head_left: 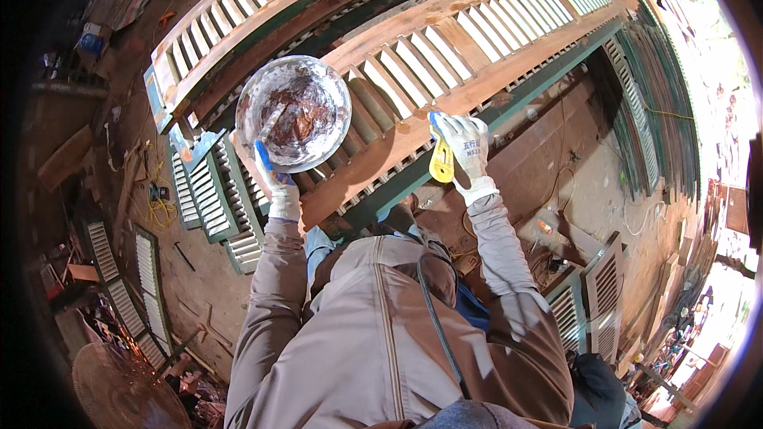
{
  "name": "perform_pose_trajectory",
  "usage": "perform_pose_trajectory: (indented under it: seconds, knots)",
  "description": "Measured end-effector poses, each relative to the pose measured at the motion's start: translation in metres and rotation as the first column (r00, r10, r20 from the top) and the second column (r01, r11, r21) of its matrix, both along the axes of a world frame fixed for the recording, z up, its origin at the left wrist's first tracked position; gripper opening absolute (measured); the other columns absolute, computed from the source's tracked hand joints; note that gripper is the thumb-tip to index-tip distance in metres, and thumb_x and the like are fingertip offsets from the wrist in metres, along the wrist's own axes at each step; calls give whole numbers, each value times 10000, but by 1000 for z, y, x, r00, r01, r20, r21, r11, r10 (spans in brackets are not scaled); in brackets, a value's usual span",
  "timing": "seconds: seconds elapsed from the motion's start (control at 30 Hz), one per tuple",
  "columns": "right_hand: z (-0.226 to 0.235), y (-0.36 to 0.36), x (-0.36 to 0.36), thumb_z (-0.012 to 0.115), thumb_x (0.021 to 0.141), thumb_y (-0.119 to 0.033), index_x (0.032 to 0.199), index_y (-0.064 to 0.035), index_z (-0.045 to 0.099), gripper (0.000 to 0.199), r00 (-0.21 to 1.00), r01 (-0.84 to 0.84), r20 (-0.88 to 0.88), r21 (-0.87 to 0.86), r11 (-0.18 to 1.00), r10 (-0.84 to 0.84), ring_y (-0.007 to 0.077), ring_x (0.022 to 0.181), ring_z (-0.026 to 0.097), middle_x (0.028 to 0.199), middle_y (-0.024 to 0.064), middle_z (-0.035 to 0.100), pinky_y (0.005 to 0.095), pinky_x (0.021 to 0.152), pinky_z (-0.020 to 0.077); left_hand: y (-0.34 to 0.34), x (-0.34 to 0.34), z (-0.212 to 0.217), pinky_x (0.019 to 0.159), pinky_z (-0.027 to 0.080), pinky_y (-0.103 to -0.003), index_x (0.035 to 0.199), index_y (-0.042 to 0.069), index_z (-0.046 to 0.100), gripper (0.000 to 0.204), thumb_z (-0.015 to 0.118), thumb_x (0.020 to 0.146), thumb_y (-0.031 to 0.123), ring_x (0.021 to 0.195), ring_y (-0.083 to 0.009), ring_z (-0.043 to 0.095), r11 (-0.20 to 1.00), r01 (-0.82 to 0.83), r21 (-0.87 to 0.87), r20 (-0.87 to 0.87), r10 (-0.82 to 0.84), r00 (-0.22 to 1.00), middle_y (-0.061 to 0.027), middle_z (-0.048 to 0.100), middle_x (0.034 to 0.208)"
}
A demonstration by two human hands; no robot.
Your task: The person applies a dark wood finish to the slats and frames of wooden louvers using a yellow sponge applicator. They repeatedly dip the applicator into a metal bowl held in the other hand and wipe the finish onto the wood surfaces.
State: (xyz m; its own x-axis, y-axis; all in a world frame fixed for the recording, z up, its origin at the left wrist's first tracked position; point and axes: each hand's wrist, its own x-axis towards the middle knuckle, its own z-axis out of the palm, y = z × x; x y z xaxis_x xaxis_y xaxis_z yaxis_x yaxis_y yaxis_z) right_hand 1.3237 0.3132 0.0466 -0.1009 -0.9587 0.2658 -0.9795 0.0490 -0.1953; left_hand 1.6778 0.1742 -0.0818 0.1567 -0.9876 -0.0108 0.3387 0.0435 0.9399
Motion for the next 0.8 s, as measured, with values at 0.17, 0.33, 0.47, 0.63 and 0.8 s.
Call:
perform_pose_trajectory:
  seconds: [0.17, 0.33, 0.47, 0.63, 0.8]
  knots:
    - [-56, 0, 5, 555, 896, -180, 1236, -134, 634, 352, 965, 56, 253, 76, 995, -74, 179, 1108, 601, 1231, 5, 654, 389, 1003, 397, -8, 0, -9, 1231, 177, -449, 1534, 38, 313, 814, 485, 954, 583, 1477, -263, 268, 989, 39, -141, 112, -23, 993, -103, 295, 1600]
    - [-7, 7, 1, 692, 814, -188, 1205, -185, 667, 392, 999, 22, 47, 76, 997, -25, 177, 1047, 617, 1087, 4, 702, 400, 969, 405, 6, -5, -5, 1230, 174, -454, 1539, 40, 303, 777, 453, 974, 553, 1478, -265, 268, 999, 8, -37, 48, -6, 999, -101, 287, 1605]
    - [-1, 5, -9, 666, 821, -185, 1183, -136, 666, 366, 989, 149, -21, 15, 989, -148, 226, 1030, 619, 1081, 44, 692, 425, 937, 419, 11, -10, -9, 1228, 178, -443, 1550, 38, 278, 765, 445, 986, 528, 1478, -268, 267, 999, 32, 23, 30, -32, 999, -101, 280, 1610]
    - [-4, 3, 4, 653, 826, -174, 1154, -131, 687, 332, 1000, -16, 13, 14, 1000, 16, 212, 1000, 630, 1083, 34, 701, 412, 912, 437, 14, -1, -22, 1229, 171, -444, 1561, 37, 246, 784, 445, 978, 524, 1489, -279, 238, 999, 35, 28, 57, -37, 998, -99, 248, 1623]
    - [-9, -2, -4, 652, 836, -184, 1184, -149, 670, 350, 997, 74, -36, 5, 997, -74, 199, 1027, 626, 1103, 23, 698, 411, 948, 422, 13, 2, -36, 1226, 186, -443, 1561, 49, 253, 799, 494, 958, 515, 1485, -274, 248, 998, 64, -6, -12, -64, 998, -105, 253, 1618]
